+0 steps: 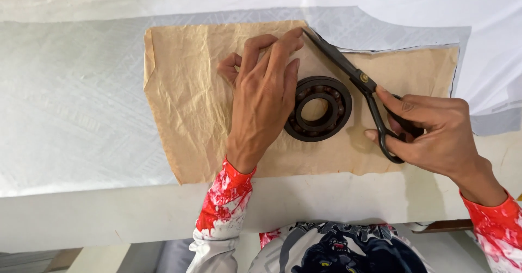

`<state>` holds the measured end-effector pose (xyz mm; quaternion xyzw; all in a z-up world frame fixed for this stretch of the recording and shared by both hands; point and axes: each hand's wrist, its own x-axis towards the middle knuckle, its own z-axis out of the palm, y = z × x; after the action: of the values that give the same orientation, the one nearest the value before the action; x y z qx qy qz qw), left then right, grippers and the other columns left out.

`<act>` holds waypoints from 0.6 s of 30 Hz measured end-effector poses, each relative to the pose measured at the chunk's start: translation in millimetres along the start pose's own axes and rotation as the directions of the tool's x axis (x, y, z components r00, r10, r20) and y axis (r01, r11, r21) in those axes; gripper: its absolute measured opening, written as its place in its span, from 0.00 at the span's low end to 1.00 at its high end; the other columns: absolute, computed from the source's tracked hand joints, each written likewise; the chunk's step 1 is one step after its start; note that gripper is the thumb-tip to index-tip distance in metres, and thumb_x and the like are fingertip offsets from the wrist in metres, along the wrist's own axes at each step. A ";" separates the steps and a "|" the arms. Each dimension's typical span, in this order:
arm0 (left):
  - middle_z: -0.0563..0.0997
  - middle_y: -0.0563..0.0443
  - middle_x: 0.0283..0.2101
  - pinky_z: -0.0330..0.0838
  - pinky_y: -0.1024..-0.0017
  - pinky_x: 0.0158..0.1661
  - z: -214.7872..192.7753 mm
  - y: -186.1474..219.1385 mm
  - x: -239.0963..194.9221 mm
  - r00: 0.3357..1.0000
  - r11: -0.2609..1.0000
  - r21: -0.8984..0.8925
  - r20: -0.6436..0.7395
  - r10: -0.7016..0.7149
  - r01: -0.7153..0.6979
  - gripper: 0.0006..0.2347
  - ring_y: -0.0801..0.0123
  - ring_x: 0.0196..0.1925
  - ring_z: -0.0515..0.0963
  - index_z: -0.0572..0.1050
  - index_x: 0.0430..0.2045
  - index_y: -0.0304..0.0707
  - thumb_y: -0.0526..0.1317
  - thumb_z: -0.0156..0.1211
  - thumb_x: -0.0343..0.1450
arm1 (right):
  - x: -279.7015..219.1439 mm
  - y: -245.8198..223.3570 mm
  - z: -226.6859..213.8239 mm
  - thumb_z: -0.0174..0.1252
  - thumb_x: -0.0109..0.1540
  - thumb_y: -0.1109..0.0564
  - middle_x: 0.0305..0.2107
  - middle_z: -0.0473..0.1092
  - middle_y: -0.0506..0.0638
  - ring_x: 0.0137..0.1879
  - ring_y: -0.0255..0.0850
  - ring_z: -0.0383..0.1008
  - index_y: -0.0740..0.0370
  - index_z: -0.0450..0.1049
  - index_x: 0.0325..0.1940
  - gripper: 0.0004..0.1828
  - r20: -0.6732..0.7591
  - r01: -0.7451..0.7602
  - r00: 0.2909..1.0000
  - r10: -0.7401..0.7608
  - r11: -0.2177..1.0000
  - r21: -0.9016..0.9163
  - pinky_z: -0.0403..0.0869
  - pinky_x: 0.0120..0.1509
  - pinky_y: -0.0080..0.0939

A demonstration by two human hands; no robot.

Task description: Laying out fabric on a table, placing a pattern, marking the outline, and cutting it with scissors.

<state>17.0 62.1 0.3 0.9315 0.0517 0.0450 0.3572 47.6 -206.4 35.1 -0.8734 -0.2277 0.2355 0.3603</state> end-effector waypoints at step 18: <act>0.83 0.64 0.44 0.53 0.61 0.55 -1.5 -12.6 3.7 0.999 0.992 -0.110 -0.014 0.053 -0.054 0.11 0.67 0.55 0.77 0.71 0.53 0.44 0.32 0.58 0.77 | 2.4 -31.9 24.6 0.75 0.53 0.66 0.22 0.73 0.51 0.27 0.29 0.60 0.77 0.75 0.61 0.33 -0.060 -0.133 0.988 0.139 0.987 0.090 0.67 0.33 0.26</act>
<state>19.7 72.9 -6.8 0.9112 0.0260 0.0624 0.4063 28.0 -171.9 42.4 -0.8780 -0.1449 0.2400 0.3880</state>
